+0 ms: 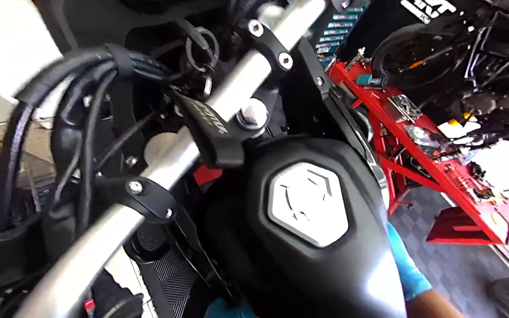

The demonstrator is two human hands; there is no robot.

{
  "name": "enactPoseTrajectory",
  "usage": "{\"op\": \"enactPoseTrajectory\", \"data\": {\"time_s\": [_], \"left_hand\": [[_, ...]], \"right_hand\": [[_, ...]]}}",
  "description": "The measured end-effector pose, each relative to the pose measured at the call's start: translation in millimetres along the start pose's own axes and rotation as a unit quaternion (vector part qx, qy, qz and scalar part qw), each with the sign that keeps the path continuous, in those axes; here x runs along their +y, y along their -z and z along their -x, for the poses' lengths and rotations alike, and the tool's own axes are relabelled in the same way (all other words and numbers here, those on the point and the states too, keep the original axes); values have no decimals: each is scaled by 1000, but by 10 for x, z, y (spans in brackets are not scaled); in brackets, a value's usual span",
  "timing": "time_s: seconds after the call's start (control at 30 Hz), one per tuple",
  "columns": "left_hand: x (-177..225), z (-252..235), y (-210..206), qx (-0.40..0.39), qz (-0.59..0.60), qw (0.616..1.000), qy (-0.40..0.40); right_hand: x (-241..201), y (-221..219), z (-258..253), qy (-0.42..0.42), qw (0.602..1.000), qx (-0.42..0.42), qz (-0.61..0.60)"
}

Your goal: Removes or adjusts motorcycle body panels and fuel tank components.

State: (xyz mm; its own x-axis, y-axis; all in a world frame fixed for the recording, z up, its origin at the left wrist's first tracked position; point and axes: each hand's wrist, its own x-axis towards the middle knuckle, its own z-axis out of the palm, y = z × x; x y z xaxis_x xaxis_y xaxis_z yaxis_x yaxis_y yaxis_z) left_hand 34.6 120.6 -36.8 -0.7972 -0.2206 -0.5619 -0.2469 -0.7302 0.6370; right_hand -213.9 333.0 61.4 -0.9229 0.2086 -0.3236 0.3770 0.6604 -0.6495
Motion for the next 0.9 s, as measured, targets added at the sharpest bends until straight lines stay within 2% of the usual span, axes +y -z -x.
{"op": "enactPoseTrajectory", "data": {"time_s": [0.1,0.2,0.3,0.37,0.5,0.63,0.7,0.8,0.83,0.9], "left_hand": [[-6,-4,-25,18,11,1000,-4],[-102,33,43,13,28,999,-9],[-102,46,84,-41,42,998,8],[-84,25,99,-79,37,996,24],[-116,-25,170,-135,-2,990,34],[-173,-21,198,-161,-39,986,33],[-155,22,75,-126,-43,991,29],[-151,75,-19,-85,-68,994,7],[-151,91,-35,-75,-75,994,2],[-137,79,-55,-73,-84,994,-3]], "right_hand": [[149,-25,-80,62,998,7,-2],[220,21,-85,103,994,-21,-23],[438,268,-53,182,981,-60,-17],[633,572,105,196,978,-71,7],[1307,1040,593,148,989,-8,12],[1983,967,1344,47,996,66,-25],[2156,829,1679,-28,999,21,-27],[2225,573,1936,-115,984,-111,-76],[2234,490,1952,-127,978,-123,-111],[2261,374,1938,-132,972,-98,-165]]}}
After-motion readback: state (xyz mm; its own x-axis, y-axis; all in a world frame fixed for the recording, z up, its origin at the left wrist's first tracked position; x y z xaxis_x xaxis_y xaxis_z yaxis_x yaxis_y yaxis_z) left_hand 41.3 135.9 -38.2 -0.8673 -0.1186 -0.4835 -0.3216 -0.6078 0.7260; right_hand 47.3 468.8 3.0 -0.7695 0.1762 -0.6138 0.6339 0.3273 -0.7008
